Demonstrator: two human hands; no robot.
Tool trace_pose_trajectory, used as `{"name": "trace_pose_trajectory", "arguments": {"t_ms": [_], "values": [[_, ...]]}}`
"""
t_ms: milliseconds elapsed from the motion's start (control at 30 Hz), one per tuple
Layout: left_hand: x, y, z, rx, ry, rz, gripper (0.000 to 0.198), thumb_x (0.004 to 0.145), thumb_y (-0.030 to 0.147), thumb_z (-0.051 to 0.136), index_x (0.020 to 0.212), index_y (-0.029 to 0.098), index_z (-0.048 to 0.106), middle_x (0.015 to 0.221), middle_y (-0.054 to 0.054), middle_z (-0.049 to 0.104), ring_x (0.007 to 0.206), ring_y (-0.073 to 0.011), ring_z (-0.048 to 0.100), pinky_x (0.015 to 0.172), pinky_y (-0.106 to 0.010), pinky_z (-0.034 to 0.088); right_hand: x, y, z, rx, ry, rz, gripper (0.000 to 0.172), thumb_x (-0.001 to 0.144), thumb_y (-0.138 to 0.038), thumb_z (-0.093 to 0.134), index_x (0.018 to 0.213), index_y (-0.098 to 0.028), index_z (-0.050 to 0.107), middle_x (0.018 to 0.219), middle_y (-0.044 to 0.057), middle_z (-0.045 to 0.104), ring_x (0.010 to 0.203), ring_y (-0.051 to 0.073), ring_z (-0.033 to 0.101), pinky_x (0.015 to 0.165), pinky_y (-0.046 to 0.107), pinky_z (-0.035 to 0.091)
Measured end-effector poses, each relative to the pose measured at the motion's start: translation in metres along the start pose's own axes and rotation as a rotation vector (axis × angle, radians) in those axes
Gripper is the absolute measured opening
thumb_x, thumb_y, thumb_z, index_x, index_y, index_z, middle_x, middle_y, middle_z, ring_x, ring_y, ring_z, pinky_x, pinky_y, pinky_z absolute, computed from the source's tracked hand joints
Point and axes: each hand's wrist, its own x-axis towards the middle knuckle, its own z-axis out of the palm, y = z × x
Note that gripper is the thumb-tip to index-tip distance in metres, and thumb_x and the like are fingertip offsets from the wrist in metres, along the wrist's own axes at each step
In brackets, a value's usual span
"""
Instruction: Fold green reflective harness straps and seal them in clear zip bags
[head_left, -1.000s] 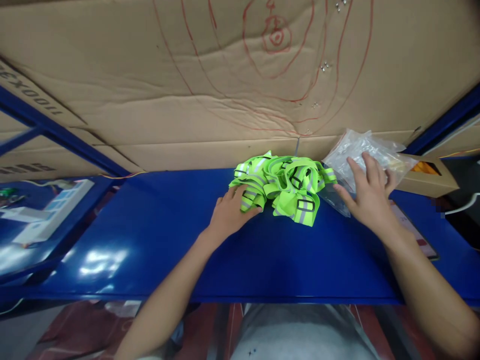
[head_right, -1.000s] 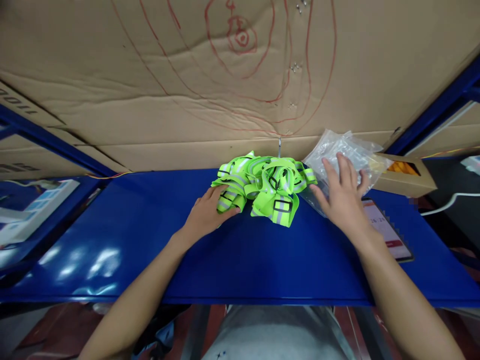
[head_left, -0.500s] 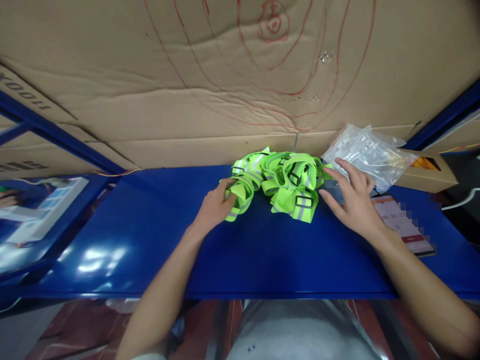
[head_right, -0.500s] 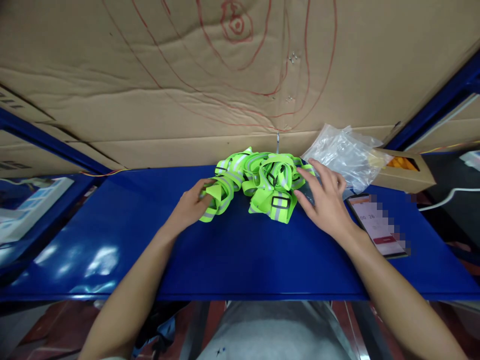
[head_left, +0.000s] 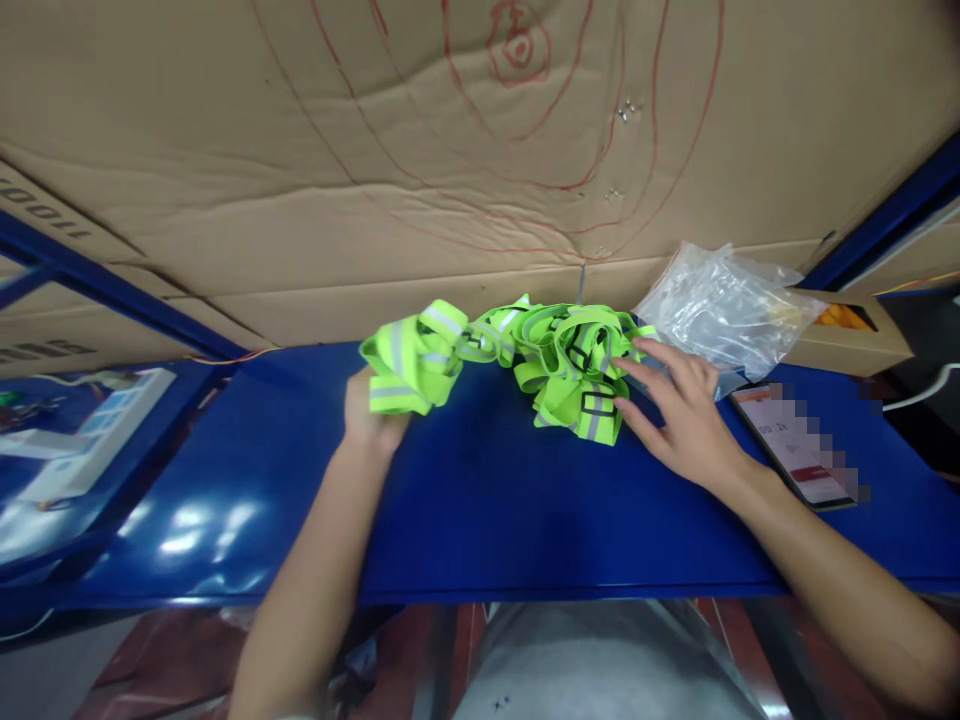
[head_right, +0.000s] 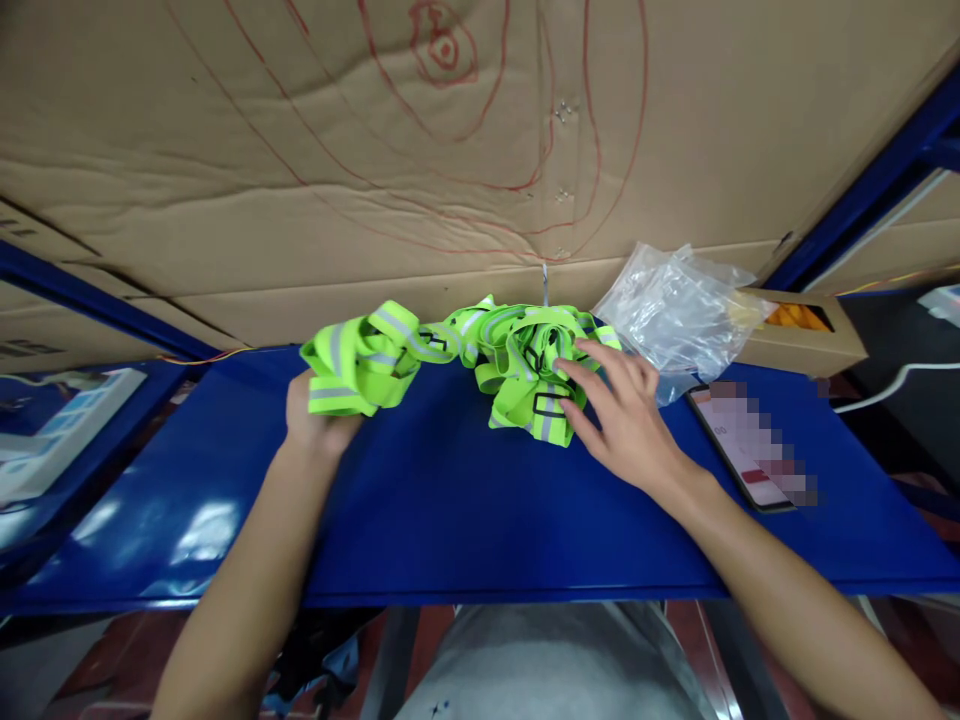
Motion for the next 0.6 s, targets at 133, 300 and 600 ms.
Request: {"name": "trace_pose_trajectory", "arguments": {"t_ms": [133,300,600], "values": [[0.009,-0.002,-0.002,-0.193,0.038,-0.005,0.022,0.075,0.039,0.063,0.087,0.021,0.059,0.089,-0.008,0.07,0.093,-0.0248,0.069,0.079,-0.037,0.06,-0.004,-0.01,0.008,0.066,-0.05,-0.115,0.043,0.102,-0.029,0.056,0.144,-0.024,0.05,0.147,0.015,0.053,0.134,0.032,0.053,0.108,0.049,0.038],[0.016,-0.015,-0.003,-0.114,0.147,0.011,0.026,0.074,0.022,0.063,0.099,0.018,0.059,0.095,-0.004,0.069,0.081,-0.016,0.066,0.075,-0.028,0.057,-0.006,-0.02,0.014,0.095,-0.111,-0.138,0.045,0.103,-0.028,0.054,0.147,-0.024,0.046,0.15,0.017,0.049,0.137,0.034,0.051,0.107,0.051,0.043],[-0.014,-0.035,0.014,0.538,-0.192,0.39,0.055,0.091,0.036,0.065,0.142,0.025,0.05,0.149,-0.011,0.052,0.141,-0.0282,0.048,0.116,-0.043,0.042,-0.005,-0.007,0.023,0.214,0.04,0.23,0.077,0.096,-0.047,0.064,0.159,-0.026,0.025,0.166,0.019,0.015,0.157,0.038,0.021,0.121,0.061,0.035]]}}
